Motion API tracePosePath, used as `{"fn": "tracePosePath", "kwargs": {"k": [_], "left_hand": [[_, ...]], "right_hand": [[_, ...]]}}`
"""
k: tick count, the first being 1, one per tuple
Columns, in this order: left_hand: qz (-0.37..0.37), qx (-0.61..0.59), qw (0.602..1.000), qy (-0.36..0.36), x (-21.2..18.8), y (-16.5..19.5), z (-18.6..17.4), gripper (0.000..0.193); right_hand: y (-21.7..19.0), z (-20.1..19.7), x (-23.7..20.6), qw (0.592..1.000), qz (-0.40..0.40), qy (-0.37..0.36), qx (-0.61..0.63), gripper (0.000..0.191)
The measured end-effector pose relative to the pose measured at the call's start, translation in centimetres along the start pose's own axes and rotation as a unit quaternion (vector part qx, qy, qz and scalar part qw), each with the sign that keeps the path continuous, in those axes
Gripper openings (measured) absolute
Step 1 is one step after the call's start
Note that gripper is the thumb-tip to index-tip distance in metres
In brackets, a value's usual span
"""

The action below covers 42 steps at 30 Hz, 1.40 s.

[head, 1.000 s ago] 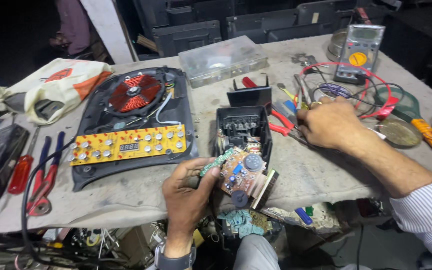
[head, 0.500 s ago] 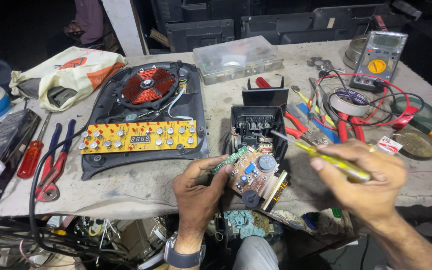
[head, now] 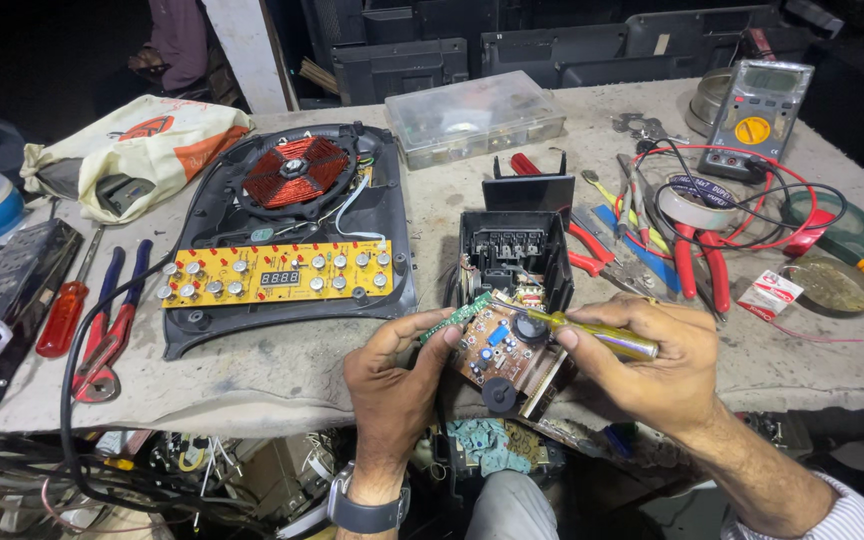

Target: The person solders a green circuit board with a soldering iron, then uses a screwdriver to pry and adjust components on the board and the audio unit's internal assembly. They handle a Sony faceplate and reposition the board and wiring while working over the disassembled device on the bench.

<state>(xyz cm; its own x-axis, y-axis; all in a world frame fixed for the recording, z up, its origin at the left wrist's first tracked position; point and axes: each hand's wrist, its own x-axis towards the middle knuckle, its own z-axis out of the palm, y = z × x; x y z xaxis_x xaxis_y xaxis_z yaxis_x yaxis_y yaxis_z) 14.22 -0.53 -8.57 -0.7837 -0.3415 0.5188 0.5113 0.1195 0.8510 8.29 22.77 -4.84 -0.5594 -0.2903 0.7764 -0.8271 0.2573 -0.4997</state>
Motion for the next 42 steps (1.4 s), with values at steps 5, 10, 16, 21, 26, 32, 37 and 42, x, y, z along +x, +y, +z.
{"fn": "tracePosePath", "kwargs": {"k": [5, 10, 16, 21, 26, 32, 37, 42], "left_hand": [[0.014, 0.002, 1.0, 0.0, 0.0, -0.2, 0.0, 0.02], [0.005, -0.003, 1.0, -0.002, 0.1, -0.5, 0.0, 0.02], [0.003, -0.015, 1.0, -0.001, 0.1, -0.9, -0.1, 0.019], [-0.003, -0.047, 0.999, -0.01, 0.1, -1.3, 0.1, 0.02], [-0.001, -0.054, 0.999, -0.006, 0.0, -1.5, 0.3, 0.021], [-0.003, -0.054, 0.999, -0.005, 0.0, -1.5, 0.4, 0.021], [-0.001, -0.044, 0.999, -0.003, 0.0, -1.4, 0.3, 0.021], [-0.009, -0.019, 1.0, 0.001, -0.1, -1.1, 0.2, 0.02]], "right_hand": [[-0.1, -0.6, 0.7, 0.997, -0.071, -0.033, 0.006, 0.015], [-0.2, -0.8, 1.2, 0.996, -0.066, -0.061, 0.005, 0.015], [0.3, -0.8, 1.3, 0.994, -0.074, -0.077, 0.038, 0.016], [0.9, -1.1, 1.1, 0.991, -0.083, -0.09, 0.05, 0.018], [1.1, -1.2, 1.0, 0.992, -0.082, -0.085, 0.053, 0.019], [1.2, -1.5, 0.7, 0.994, -0.078, -0.056, 0.044, 0.018], [0.9, -1.5, 0.7, 0.994, -0.08, -0.053, 0.047, 0.019], [0.4, -1.1, 1.0, 0.993, -0.082, -0.069, 0.043, 0.02]]}}
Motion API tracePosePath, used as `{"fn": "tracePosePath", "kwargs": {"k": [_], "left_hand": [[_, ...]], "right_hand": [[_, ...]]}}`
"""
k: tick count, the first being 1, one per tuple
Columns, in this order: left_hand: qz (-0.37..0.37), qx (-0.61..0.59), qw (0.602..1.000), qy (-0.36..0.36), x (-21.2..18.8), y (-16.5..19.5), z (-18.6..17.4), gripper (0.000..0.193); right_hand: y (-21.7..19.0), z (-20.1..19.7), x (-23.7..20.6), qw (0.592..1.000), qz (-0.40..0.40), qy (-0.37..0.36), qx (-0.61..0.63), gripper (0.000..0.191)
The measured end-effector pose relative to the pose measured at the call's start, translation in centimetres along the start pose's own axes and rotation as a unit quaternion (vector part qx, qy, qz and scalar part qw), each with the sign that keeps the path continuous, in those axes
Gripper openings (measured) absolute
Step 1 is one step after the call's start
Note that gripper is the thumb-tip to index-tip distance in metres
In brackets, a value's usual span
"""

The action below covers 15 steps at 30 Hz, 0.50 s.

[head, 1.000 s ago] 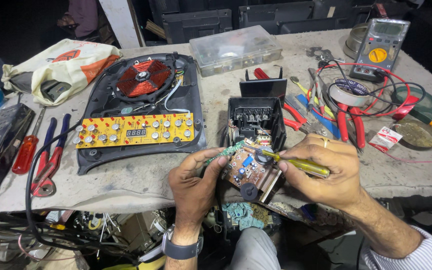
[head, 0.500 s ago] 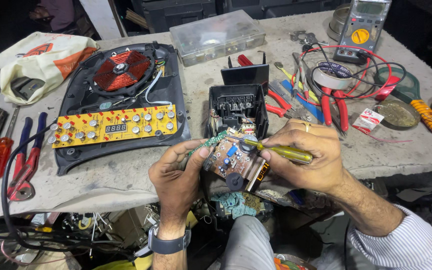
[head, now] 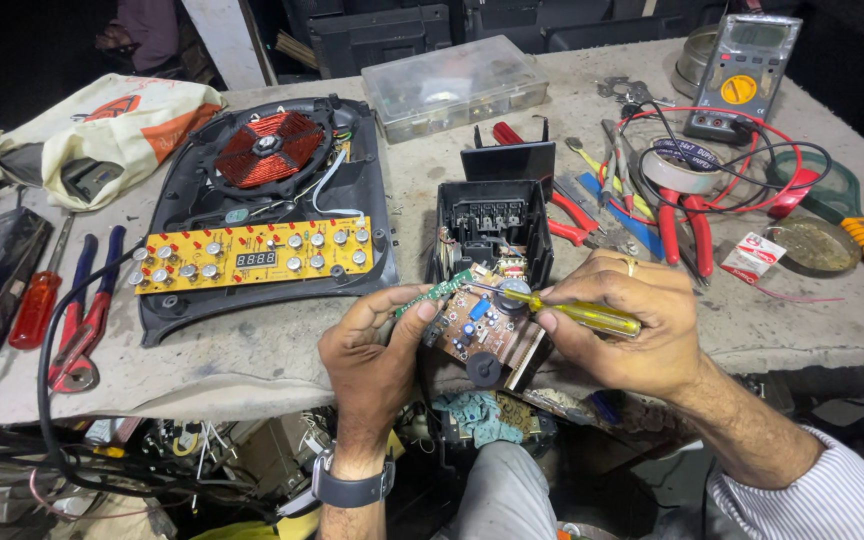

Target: The person solders a green circuit board with a soldering iron, then uses a screwdriver to pry and adjust components on the board and the audio unit's internal assembly. They handle a Sony faceplate and reposition the board and wiring while working over the disassembled device on the bench.

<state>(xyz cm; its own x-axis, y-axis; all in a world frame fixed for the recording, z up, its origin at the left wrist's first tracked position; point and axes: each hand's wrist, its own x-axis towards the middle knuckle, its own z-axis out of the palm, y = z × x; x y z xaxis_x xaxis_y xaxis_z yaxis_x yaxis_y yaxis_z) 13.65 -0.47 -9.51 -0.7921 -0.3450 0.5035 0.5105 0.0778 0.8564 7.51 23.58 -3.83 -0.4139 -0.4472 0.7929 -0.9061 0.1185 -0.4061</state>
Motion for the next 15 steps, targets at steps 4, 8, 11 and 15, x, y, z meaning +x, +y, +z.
{"fn": "tracePosePath", "kwargs": {"k": [4, 8, 11, 15], "left_hand": [[0.007, 0.015, 1.0, -0.001, -0.01, 0.2, -0.06, 0.02], [0.007, 0.013, 1.0, 0.001, -0.01, 0.32, -0.08, 0.019], [0.009, 0.019, 1.0, 0.001, -0.01, 0.35, -0.11, 0.019], [0.011, 0.024, 1.0, 0.001, -0.02, 0.32, -0.16, 0.018]], "right_hand": [[-0.03, 0.06, 0.17, 1.0, -0.008, -0.009, 0.005, 0.02], [-0.06, 0.21, 0.15, 1.0, -0.006, -0.018, 0.005, 0.019], [-0.1, 0.41, 0.21, 1.0, 0.004, -0.021, 0.004, 0.019], [-0.17, 0.58, 0.32, 1.0, 0.006, -0.026, 0.004, 0.019]]}}
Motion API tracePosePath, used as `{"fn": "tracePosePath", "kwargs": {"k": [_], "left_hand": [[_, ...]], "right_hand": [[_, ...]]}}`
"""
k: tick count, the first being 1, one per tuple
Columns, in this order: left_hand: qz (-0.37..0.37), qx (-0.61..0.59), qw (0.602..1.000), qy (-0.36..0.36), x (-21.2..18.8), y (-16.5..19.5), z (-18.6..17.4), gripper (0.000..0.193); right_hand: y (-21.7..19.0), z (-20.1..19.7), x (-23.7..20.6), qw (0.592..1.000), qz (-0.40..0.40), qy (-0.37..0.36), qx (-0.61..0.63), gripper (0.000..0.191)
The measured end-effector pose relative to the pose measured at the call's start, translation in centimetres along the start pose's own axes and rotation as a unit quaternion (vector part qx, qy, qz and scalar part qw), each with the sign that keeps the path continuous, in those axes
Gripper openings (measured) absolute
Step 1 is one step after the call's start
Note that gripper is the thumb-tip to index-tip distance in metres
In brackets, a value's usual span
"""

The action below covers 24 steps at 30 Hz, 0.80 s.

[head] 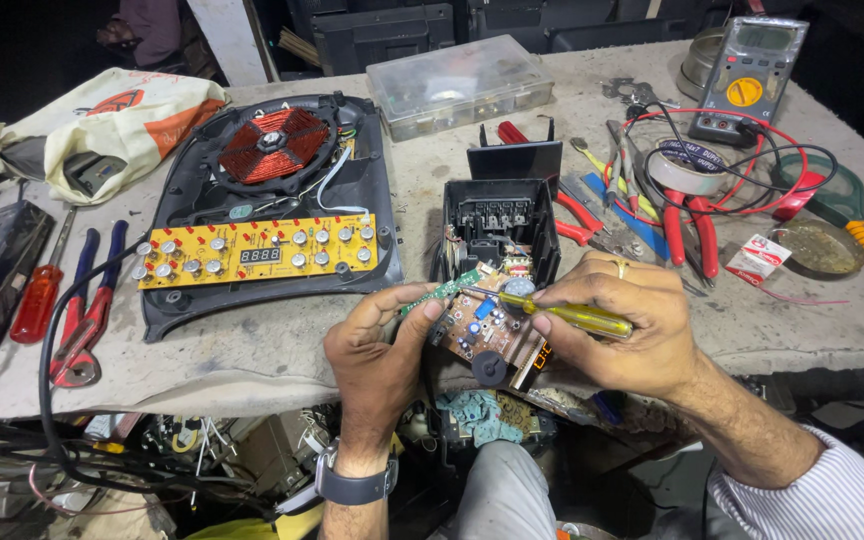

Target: The person solders a green circuit board with a soldering iron, then uses a screwdriver to pry and adjust components on the board and the audio unit's internal assembly. They handle a Sony faceplate and reposition the board and wiring while working over the disassembled device on the bench.

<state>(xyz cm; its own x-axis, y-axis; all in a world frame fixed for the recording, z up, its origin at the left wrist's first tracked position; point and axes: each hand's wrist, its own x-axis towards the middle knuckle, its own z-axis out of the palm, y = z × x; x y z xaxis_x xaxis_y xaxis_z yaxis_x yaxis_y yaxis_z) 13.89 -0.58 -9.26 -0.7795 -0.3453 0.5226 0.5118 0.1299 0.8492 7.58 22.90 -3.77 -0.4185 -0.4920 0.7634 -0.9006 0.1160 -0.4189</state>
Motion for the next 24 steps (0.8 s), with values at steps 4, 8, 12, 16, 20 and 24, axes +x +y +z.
{"fn": "tracePosePath", "kwargs": {"k": [4, 8, 12, 16, 20, 24], "left_hand": [[0.008, -0.016, 1.0, -0.005, -0.02, -0.09, -0.04, 0.019], [0.002, -0.017, 1.0, -0.005, -0.04, -0.21, -0.07, 0.02], [0.004, -0.024, 1.0, -0.009, -0.06, -0.32, -0.09, 0.02], [0.003, -0.032, 0.999, -0.005, -0.11, -0.37, -0.04, 0.02], [-0.001, -0.048, 0.999, 0.0, -0.14, -0.35, 0.04, 0.02], [-0.002, -0.041, 0.999, 0.0, -0.15, -0.24, 0.04, 0.02]], "right_hand": [[-0.06, 0.04, -0.04, 1.0, -0.003, -0.006, -0.007, 0.019], [0.01, 0.18, -0.08, 1.0, -0.016, -0.009, -0.01, 0.019], [-0.08, 0.33, -0.19, 1.0, -0.023, -0.014, -0.012, 0.019], [-0.11, 0.48, -0.25, 1.0, -0.013, -0.011, -0.011, 0.019], [-0.04, 0.34, -0.3, 1.0, -0.012, -0.011, -0.013, 0.021], [-0.24, 0.21, -0.27, 1.0, -0.017, 0.0, -0.009, 0.02]]}}
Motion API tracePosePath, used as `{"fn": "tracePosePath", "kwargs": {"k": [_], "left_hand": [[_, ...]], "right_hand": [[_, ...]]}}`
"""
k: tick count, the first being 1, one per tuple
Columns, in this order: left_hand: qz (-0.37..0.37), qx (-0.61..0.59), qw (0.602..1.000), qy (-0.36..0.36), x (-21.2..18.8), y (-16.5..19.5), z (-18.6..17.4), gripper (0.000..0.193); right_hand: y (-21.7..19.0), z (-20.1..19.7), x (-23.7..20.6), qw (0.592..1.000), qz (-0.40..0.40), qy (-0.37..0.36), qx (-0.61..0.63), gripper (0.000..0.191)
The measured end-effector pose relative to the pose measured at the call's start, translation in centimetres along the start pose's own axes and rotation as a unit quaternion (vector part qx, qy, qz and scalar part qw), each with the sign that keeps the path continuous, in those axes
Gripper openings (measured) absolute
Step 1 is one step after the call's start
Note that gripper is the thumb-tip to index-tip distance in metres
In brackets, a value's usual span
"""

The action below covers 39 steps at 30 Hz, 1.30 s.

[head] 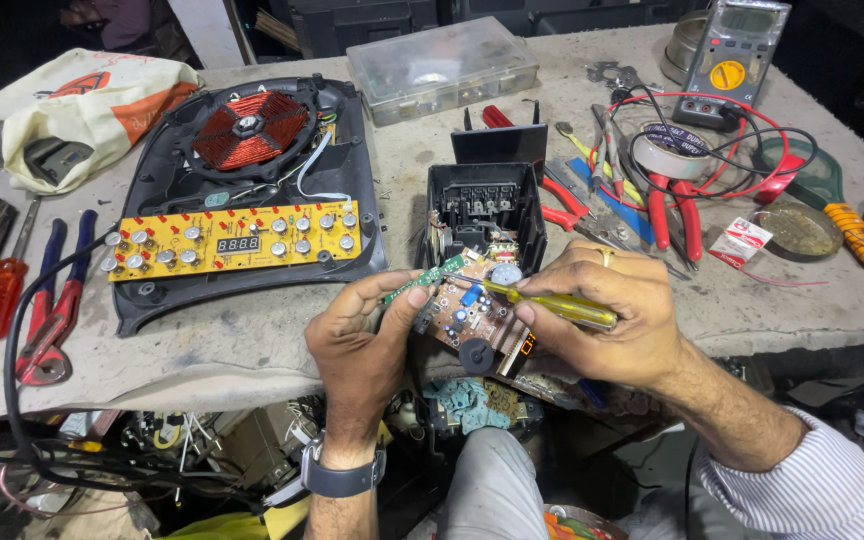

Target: The person solders a green circuit board with a soldering iron, then uses a screwdriver to pry and adjust components on the board and the audio unit's internal assembly. They handle a Sony faceplate and reposition the board and wiring while working over the disassembled device on the bench.

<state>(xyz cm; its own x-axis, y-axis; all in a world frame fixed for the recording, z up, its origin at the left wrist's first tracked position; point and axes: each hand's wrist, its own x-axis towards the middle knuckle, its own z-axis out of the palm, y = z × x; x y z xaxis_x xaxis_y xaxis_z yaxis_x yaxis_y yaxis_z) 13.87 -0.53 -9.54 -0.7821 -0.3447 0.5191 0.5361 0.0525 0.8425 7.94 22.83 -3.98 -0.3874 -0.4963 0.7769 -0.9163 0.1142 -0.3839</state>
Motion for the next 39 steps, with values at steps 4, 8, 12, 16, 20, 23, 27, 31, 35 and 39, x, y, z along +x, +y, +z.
{"fn": "tracePosePath", "kwargs": {"k": [4, 8, 12, 16, 20, 23, 27, 31, 35, 39], "left_hand": [[0.004, 0.039, 0.999, 0.002, 0.0, 0.2, -0.1, 0.02], [0.016, 0.053, 0.998, -0.001, 0.1, 0.3, -0.3, 0.019], [0.022, 0.064, 0.998, -0.005, 0.1, 0.4, -0.4, 0.019], [0.022, 0.064, 0.998, -0.007, 0.1, 0.4, -0.5, 0.019], [0.026, 0.064, 0.998, -0.007, 0.0, 0.4, -0.5, 0.019], [0.025, 0.064, 0.998, -0.007, 0.0, 0.3, -0.6, 0.019], [0.03, 0.061, 0.998, -0.006, 0.0, 0.3, -0.6, 0.019], [0.028, 0.063, 0.998, -0.005, -0.1, 0.3, -0.6, 0.019], [0.007, 0.033, 0.999, -0.003, -0.1, 0.2, -0.6, 0.019], [0.002, 0.041, 0.999, -0.001, -0.1, 0.2, -0.6, 0.02]], "right_hand": [[-0.6, 0.1, 0.2, 1.0, 0.002, 0.014, -0.006, 0.02], [-0.8, 0.4, 0.4, 1.0, -0.002, 0.01, -0.018, 0.019], [-0.8, 0.6, 0.4, 1.0, -0.008, 0.002, -0.017, 0.019], [-0.9, 0.7, 0.5, 1.0, -0.011, -0.003, -0.009, 0.018], [-0.9, 0.8, 0.4, 1.0, 0.0, -0.006, -0.009, 0.019], [-1.0, 1.0, 0.3, 1.0, -0.002, -0.008, -0.007, 0.019], [-0.9, 1.1, 0.3, 1.0, 0.0, -0.01, -0.011, 0.019], [-1.0, 1.0, 0.4, 1.0, 0.005, -0.018, -0.012, 0.02], [-1.0, 0.8, 0.4, 1.0, 0.002, -0.028, 0.006, 0.019], [-0.9, 0.6, 0.6, 0.999, 0.002, -0.042, 0.01, 0.02]]}}
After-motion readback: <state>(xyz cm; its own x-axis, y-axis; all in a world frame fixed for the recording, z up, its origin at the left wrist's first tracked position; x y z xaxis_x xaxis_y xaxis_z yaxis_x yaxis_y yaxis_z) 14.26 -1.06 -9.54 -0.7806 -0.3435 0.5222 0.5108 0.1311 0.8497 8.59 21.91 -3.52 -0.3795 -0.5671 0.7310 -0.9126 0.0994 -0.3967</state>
